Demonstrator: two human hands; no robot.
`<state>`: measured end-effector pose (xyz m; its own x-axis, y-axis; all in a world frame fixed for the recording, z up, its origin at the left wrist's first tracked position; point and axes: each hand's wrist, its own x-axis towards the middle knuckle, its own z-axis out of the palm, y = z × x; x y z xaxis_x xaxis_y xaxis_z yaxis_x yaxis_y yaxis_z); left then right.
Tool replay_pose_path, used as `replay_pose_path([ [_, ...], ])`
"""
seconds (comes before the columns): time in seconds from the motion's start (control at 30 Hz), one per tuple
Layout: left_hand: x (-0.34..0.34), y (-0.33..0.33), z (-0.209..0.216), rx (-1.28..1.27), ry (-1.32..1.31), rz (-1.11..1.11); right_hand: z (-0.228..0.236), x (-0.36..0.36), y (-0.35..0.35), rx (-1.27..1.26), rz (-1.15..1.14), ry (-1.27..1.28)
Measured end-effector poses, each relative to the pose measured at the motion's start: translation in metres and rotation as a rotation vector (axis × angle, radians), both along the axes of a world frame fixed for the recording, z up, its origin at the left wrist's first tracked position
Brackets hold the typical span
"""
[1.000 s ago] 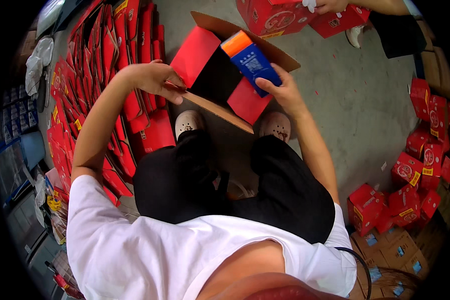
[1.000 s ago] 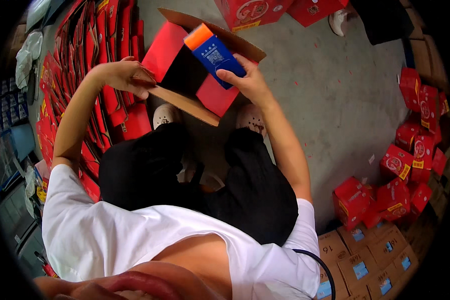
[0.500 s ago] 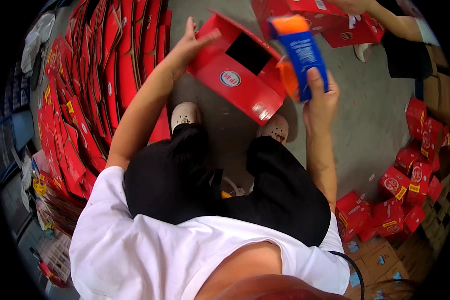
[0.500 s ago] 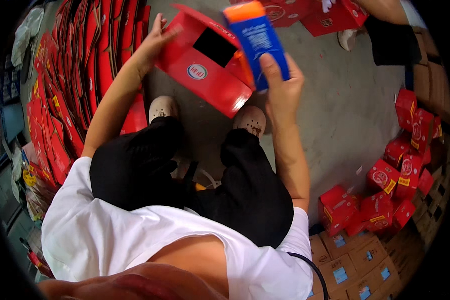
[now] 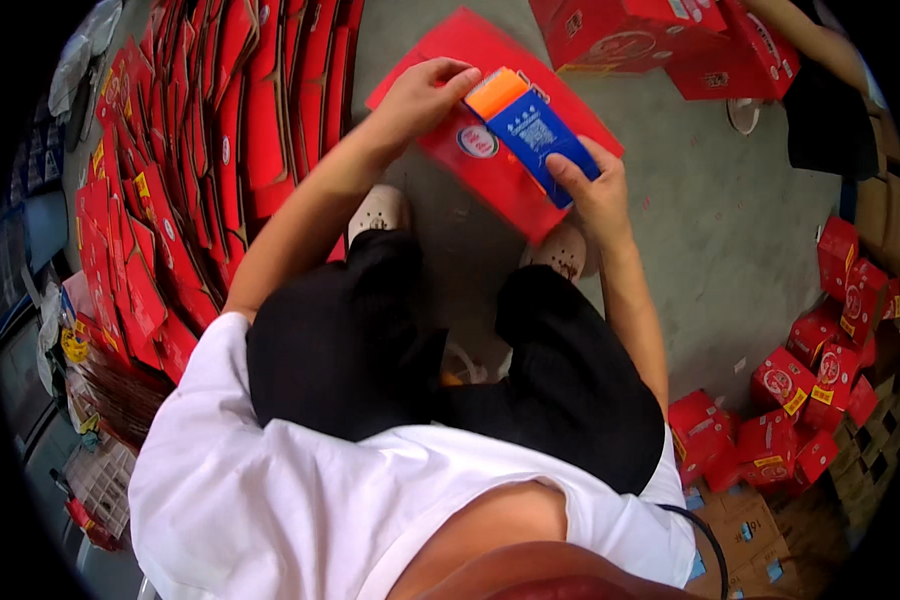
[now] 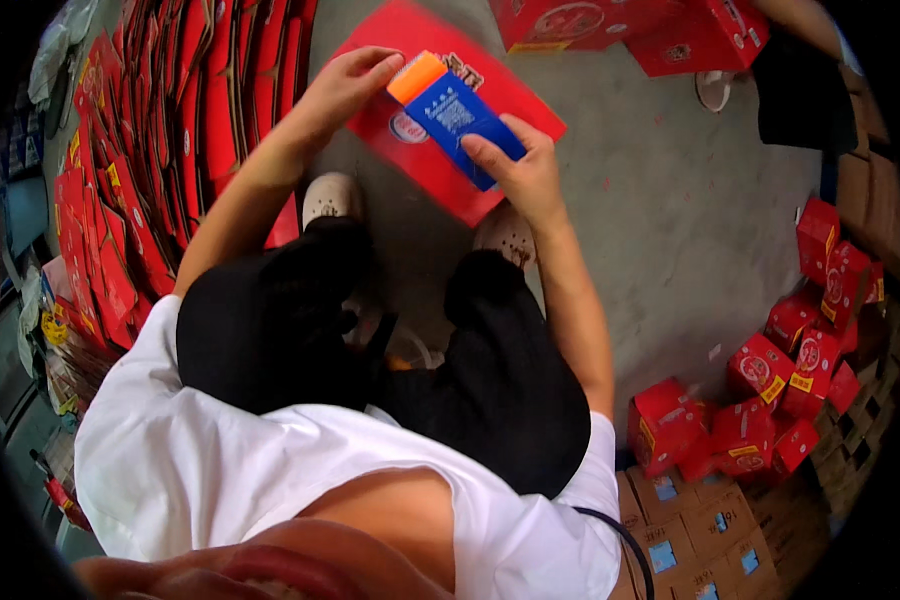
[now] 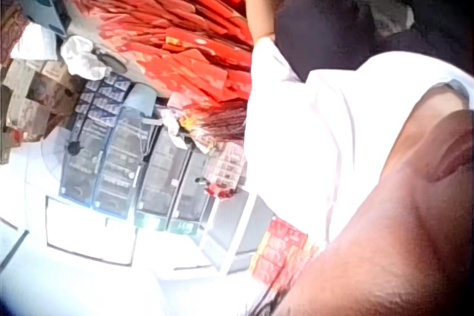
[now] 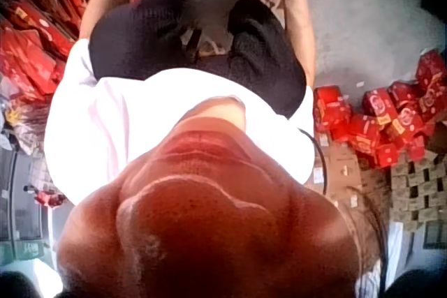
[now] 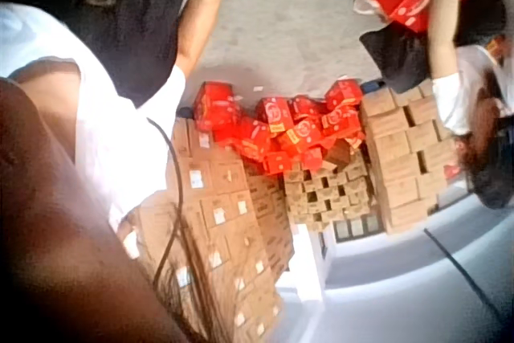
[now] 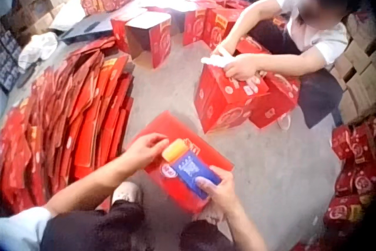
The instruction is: The person assembles red cardboard boxes by folding the flaps and securing them with a handheld blue and orange tape dispenser. The person works in a warehouse environment surrounded by stacks of flat and assembled boxes, repeatedly picking up a flat box, folding it into shape, and applying tape to seal it.
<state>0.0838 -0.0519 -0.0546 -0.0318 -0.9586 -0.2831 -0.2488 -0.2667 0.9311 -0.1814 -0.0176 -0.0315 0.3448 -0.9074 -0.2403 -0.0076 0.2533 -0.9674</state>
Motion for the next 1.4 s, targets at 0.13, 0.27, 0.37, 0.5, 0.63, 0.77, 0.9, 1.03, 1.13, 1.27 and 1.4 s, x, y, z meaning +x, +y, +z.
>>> replay_pose_path([
  [0.13, 0.002, -0.002, 0.022, 0.525, 0.567, 0.104, 0.002, 0.006, -0.006, 0.018, 0.023, 0.007],
  [0.27, 0.016, -0.008, 0.014, 0.345, 0.342, 0.137, 0.016, 0.015, -0.018, -0.003, 0.116, 0.166],
  [0.37, 0.052, -0.027, -0.003, 0.067, 0.108, 0.239, 0.022, 0.040, -0.035, -0.041, 0.155, 0.222],
  [0.5, 0.061, -0.045, -0.032, -0.049, -0.609, 0.170, 0.015, 0.073, -0.053, -0.056, 0.105, 0.245],
  [0.63, 0.105, -0.037, -0.107, 0.060, -0.188, 0.350, 0.008, 0.084, -0.053, -0.115, 0.110, 0.213],
  [0.77, 0.057, -0.032, -0.057, -0.347, -0.434, 0.353, -0.002, 0.070, -0.056, -0.150, 0.076, 0.261],
  [0.9, 0.053, -0.041, -0.070, -0.141, -0.249, 0.166, 0.000, 0.072, -0.056, -0.212, 0.091, 0.323],
  [1.03, 0.063, -0.040, -0.077, -0.014, -0.382, 0.137, 0.023, 0.031, -0.045, -0.042, 0.189, 0.321],
  [1.13, 0.056, -0.039, -0.072, -0.018, -0.257, 0.182, 0.023, -0.052, -0.011, -0.122, 0.189, 0.364],
  [1.27, 0.062, -0.044, -0.075, 0.011, -0.330, 0.106, 0.045, -0.149, 0.056, 0.126, 0.085, 0.418],
  [1.4, 0.025, -0.025, -0.065, -0.189, -0.821, 0.119, 0.024, -0.157, 0.066, 0.096, 0.086, 0.652],
])
